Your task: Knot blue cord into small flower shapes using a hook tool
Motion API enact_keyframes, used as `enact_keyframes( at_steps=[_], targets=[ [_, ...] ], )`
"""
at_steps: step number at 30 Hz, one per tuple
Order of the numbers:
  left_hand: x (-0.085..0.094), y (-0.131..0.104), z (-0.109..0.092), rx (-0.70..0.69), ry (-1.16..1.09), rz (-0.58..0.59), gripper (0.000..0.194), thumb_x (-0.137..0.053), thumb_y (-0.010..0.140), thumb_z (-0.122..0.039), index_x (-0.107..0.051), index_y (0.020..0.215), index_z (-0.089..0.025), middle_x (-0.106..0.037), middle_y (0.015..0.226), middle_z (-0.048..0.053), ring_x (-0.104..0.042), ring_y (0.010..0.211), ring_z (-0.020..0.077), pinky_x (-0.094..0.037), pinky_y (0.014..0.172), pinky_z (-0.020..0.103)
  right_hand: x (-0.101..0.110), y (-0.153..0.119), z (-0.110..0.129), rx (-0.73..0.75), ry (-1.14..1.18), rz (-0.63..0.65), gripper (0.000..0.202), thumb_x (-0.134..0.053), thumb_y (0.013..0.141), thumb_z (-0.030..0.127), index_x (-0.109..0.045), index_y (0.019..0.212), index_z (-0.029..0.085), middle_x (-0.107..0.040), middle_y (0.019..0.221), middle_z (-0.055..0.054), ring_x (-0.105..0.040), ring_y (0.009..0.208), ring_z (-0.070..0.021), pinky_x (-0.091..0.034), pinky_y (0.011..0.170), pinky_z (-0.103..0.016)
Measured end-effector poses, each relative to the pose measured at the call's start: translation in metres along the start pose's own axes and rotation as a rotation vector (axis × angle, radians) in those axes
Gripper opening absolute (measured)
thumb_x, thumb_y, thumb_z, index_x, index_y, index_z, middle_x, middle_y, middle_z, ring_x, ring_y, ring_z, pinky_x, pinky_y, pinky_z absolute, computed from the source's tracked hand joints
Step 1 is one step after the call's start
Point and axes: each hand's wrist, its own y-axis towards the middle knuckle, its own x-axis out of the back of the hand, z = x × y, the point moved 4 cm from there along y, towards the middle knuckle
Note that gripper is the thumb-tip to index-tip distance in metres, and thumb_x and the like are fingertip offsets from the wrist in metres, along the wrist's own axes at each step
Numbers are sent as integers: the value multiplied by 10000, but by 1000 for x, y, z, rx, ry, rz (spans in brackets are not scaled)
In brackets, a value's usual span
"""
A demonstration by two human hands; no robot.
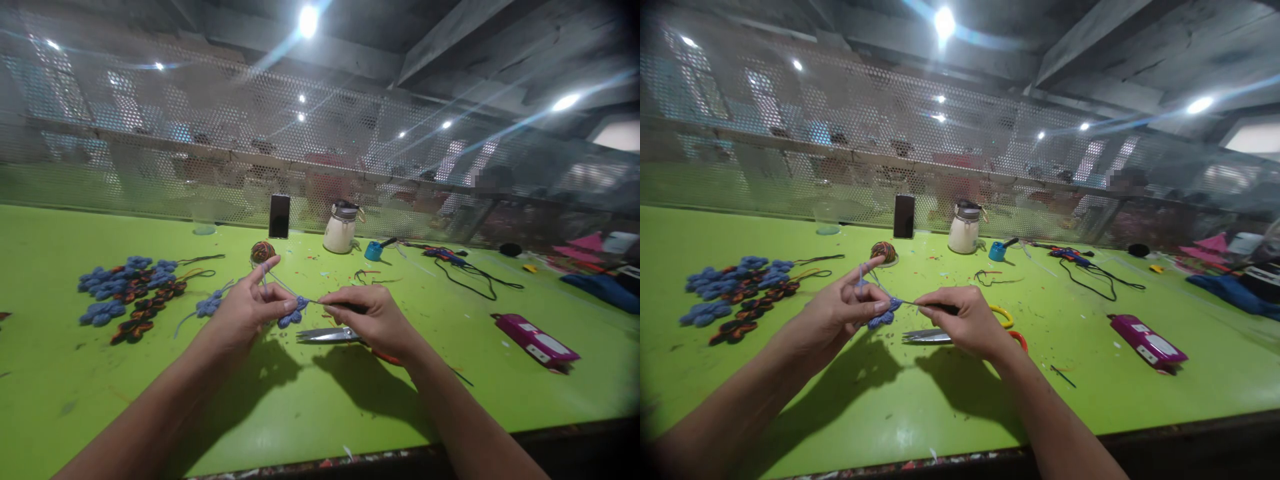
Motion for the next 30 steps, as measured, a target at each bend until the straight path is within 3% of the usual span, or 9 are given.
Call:
enact_keyframes(
  at_steps=[12,20,26,30],
  targets=[
    [-1,0,0,28,-14,20,961,-782,575,-88,-267,1386,-74,-639,620,10,-504,543,95,-371,545,229,-9,-1,-11,-242,335,50,135,-660,748,222,-727,826,135,-577,532,16,-442,440,-51,-367,435,-190],
    [-3,-1,-1,8,-9,15,1045,-774,581,-80,-168,1430,-121,-640,613,3,-555,568,133,-388,567,258,-6,0,-10,-203,243,26,138,-661,746,228,-729,828,139,-602,591,-9,-496,524,-76,-375,453,-195],
    [-3,1,2,29,-19,44,983,-773,580,-88,-242,1407,-108,-628,599,-11,-530,550,113,-359,544,237,-10,-1,-9,-244,347,50,132,-674,729,230,-728,813,144,-576,535,10,-424,438,-54,-323,398,-186],
    [-2,2,4,50,38,55,827,-755,599,-90,-383,1337,-89,-617,631,-16,-508,551,93,-366,559,240,-15,-3,-12,-288,435,75,151,-681,729,252,-722,819,137,-559,513,20,-387,400,-38,-278,372,-176]
  ],
)
